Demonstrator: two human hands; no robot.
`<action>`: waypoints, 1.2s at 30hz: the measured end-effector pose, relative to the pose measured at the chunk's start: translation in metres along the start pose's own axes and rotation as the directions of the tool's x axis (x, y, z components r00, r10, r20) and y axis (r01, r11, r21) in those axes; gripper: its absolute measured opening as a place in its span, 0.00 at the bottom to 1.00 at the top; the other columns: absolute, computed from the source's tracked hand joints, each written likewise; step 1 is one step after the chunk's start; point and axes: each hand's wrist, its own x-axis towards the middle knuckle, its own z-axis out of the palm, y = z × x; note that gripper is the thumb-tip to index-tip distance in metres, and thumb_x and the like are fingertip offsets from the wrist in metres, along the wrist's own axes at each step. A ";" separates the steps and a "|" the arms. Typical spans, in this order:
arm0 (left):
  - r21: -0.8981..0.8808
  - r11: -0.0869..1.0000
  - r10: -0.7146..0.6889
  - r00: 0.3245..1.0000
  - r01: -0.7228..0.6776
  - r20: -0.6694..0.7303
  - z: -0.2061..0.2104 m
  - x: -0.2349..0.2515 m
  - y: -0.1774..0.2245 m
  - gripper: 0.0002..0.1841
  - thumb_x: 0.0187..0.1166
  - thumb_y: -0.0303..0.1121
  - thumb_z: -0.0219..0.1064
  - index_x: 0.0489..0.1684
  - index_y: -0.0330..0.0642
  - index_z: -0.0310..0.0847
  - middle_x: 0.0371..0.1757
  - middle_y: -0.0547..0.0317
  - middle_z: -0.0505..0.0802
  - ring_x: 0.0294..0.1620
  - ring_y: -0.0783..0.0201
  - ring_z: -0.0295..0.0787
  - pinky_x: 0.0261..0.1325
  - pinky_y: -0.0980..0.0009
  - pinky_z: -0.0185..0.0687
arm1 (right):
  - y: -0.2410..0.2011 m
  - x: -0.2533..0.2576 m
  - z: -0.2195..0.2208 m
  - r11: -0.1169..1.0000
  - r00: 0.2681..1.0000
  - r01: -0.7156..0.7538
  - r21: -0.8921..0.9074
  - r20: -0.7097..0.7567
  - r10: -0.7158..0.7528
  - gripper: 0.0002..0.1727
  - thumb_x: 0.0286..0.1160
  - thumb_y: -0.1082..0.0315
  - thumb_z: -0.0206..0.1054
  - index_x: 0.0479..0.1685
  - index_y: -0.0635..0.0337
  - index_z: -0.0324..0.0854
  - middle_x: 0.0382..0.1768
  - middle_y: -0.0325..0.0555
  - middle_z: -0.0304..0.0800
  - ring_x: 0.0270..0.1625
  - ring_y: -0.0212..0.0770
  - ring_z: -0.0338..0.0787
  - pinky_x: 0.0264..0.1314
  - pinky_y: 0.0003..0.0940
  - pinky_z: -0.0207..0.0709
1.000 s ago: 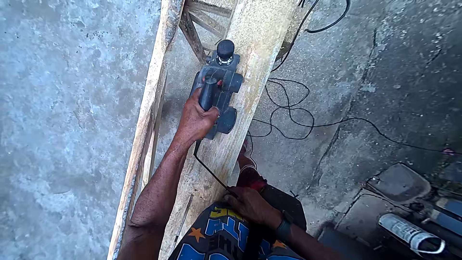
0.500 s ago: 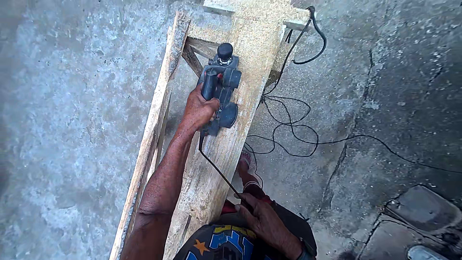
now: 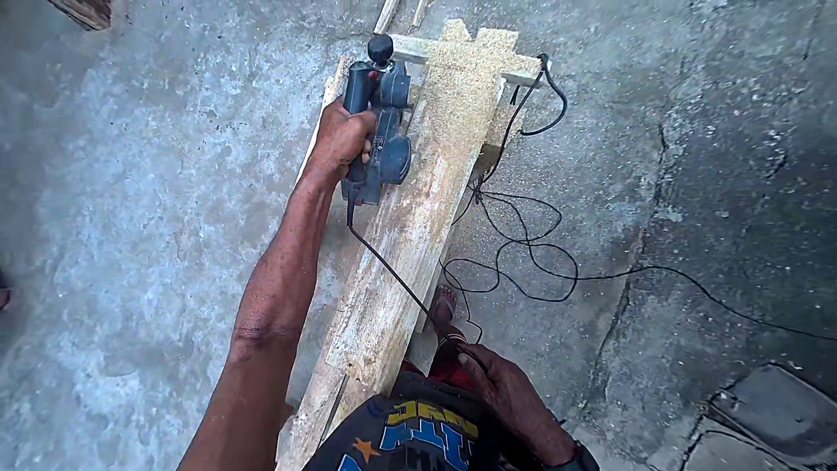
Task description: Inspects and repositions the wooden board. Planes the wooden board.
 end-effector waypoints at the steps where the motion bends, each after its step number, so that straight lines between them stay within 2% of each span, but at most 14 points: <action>1: 0.004 1.000 0.006 1.000 -0.006 -0.008 -0.012 -0.015 -0.001 0.15 0.74 0.27 0.65 0.57 0.39 0.74 0.21 0.61 0.81 0.12 0.67 0.77 0.15 0.71 0.81 | 0.004 -0.003 0.003 1.000 1.000 -0.008 -0.017 -0.024 0.007 0.28 0.86 0.36 0.49 0.57 0.41 0.90 0.35 0.34 0.93 0.35 0.35 0.91 0.40 0.45 0.86; 3: 0.002 1.000 0.007 1.000 -0.007 -0.027 -0.035 -0.052 -0.011 0.16 0.72 0.26 0.64 0.59 0.39 0.74 0.20 0.61 0.80 0.12 0.67 0.77 0.16 0.70 0.81 | 0.015 -0.011 0.008 0.998 0.997 -0.045 -0.038 -0.069 0.042 0.23 0.84 0.43 0.55 0.58 0.43 0.91 0.36 0.38 0.95 0.35 0.39 0.93 0.41 0.51 0.87; 4: -0.009 1.000 0.003 0.999 -0.004 -0.041 -0.046 -0.073 -0.021 0.18 0.71 0.26 0.64 0.60 0.39 0.74 0.20 0.61 0.80 0.12 0.67 0.77 0.16 0.70 0.81 | 0.022 -0.015 0.009 0.997 0.994 -0.071 -0.028 -0.086 0.068 0.20 0.81 0.48 0.59 0.58 0.44 0.91 0.33 0.39 0.94 0.32 0.40 0.91 0.38 0.51 0.86; 6: -0.036 0.999 -0.002 0.999 0.000 -0.050 -0.065 -0.117 -0.041 0.19 0.70 0.26 0.65 0.61 0.40 0.74 0.21 0.62 0.81 0.12 0.67 0.77 0.17 0.70 0.82 | 0.035 -0.020 0.013 0.994 0.987 -0.107 -0.013 -0.118 0.104 0.19 0.75 0.51 0.65 0.59 0.45 0.91 0.24 0.35 0.87 0.23 0.36 0.83 0.30 0.45 0.80; 7: -0.051 0.999 -0.003 0.999 0.000 -0.045 -0.072 -0.140 -0.054 0.20 0.68 0.26 0.64 0.61 0.40 0.75 0.21 0.61 0.81 0.12 0.67 0.77 0.17 0.69 0.82 | 0.038 -0.024 0.013 0.992 0.987 -0.123 -0.016 -0.110 0.120 0.20 0.74 0.52 0.67 0.61 0.46 0.90 0.23 0.36 0.87 0.23 0.37 0.83 0.30 0.45 0.80; 11: -0.021 0.998 -0.052 0.999 0.053 0.011 -0.092 -0.232 -0.104 0.24 0.68 0.27 0.65 0.67 0.43 0.76 0.23 0.57 0.84 0.14 0.63 0.80 0.18 0.67 0.82 | 0.030 -0.028 0.017 0.975 0.983 -0.184 -0.128 -0.004 0.185 0.24 0.77 0.53 0.70 0.70 0.50 0.85 0.34 0.45 0.93 0.34 0.45 0.91 0.44 0.54 0.86; 15: -0.006 0.995 -0.095 0.995 0.095 0.036 -0.092 -0.298 -0.145 0.21 0.66 0.31 0.67 0.60 0.40 0.79 0.22 0.60 0.86 0.15 0.64 0.82 0.19 0.67 0.83 | 0.022 -0.029 0.026 0.944 0.956 -0.205 -0.259 0.155 0.250 0.27 0.80 0.54 0.69 0.76 0.53 0.80 0.46 0.49 0.95 0.48 0.49 0.94 0.60 0.56 0.85; 18: -0.008 0.993 -0.116 0.991 0.116 0.060 -0.088 -0.331 -0.165 0.22 0.65 0.30 0.67 0.61 0.37 0.78 0.26 0.61 0.87 0.16 0.65 0.82 0.19 0.68 0.83 | 0.019 -0.029 0.034 0.937 0.950 -0.188 -0.293 0.186 0.249 0.26 0.81 0.55 0.67 0.76 0.53 0.80 0.48 0.50 0.94 0.49 0.50 0.93 0.62 0.57 0.84; 21: 0.033 0.994 -0.110 0.991 0.108 0.078 -0.082 -0.346 -0.178 0.23 0.63 0.31 0.69 0.61 0.39 0.80 0.31 0.61 0.89 0.20 0.66 0.84 0.23 0.67 0.85 | 0.014 -0.028 0.035 0.928 0.941 -0.183 -0.324 0.216 0.261 0.26 0.82 0.57 0.65 0.77 0.56 0.80 0.52 0.53 0.94 0.54 0.53 0.93 0.66 0.58 0.82; 25: 0.097 0.992 -0.090 0.989 0.079 0.121 -0.070 -0.342 -0.180 0.24 0.63 0.31 0.69 0.62 0.39 0.80 0.38 0.61 0.91 0.32 0.70 0.87 0.36 0.70 0.87 | 0.015 -0.023 0.036 0.914 0.923 -0.181 -0.363 0.259 0.286 0.26 0.84 0.56 0.63 0.78 0.55 0.78 0.54 0.54 0.93 0.57 0.54 0.92 0.68 0.58 0.80; 29: 0.070 0.994 -0.094 0.987 0.086 0.127 -0.060 -0.325 -0.177 0.22 0.64 0.31 0.69 0.59 0.39 0.80 0.33 0.61 0.90 0.25 0.68 0.87 0.29 0.69 0.87 | 0.022 -0.021 0.030 0.910 0.921 -0.193 -0.366 0.252 0.297 0.25 0.84 0.57 0.62 0.78 0.54 0.78 0.56 0.55 0.93 0.59 0.55 0.92 0.69 0.58 0.80; 33: 0.078 0.993 -0.097 0.988 0.088 0.118 -0.054 -0.302 -0.168 0.18 0.66 0.32 0.69 0.55 0.40 0.80 0.30 0.62 0.89 0.22 0.67 0.86 0.27 0.68 0.87 | 0.032 -0.018 0.024 0.913 0.916 -0.215 -0.346 0.252 0.311 0.24 0.84 0.59 0.63 0.77 0.54 0.80 0.57 0.56 0.92 0.61 0.57 0.91 0.70 0.60 0.79; 36: 0.106 0.991 -0.091 0.990 0.080 0.103 -0.046 -0.282 -0.160 0.19 0.66 0.33 0.69 0.57 0.41 0.80 0.28 0.63 0.89 0.21 0.68 0.85 0.27 0.68 0.87 | 0.036 -0.013 0.017 0.911 0.910 -0.224 -0.345 0.260 0.322 0.24 0.85 0.59 0.61 0.77 0.54 0.79 0.58 0.56 0.92 0.61 0.57 0.91 0.70 0.60 0.79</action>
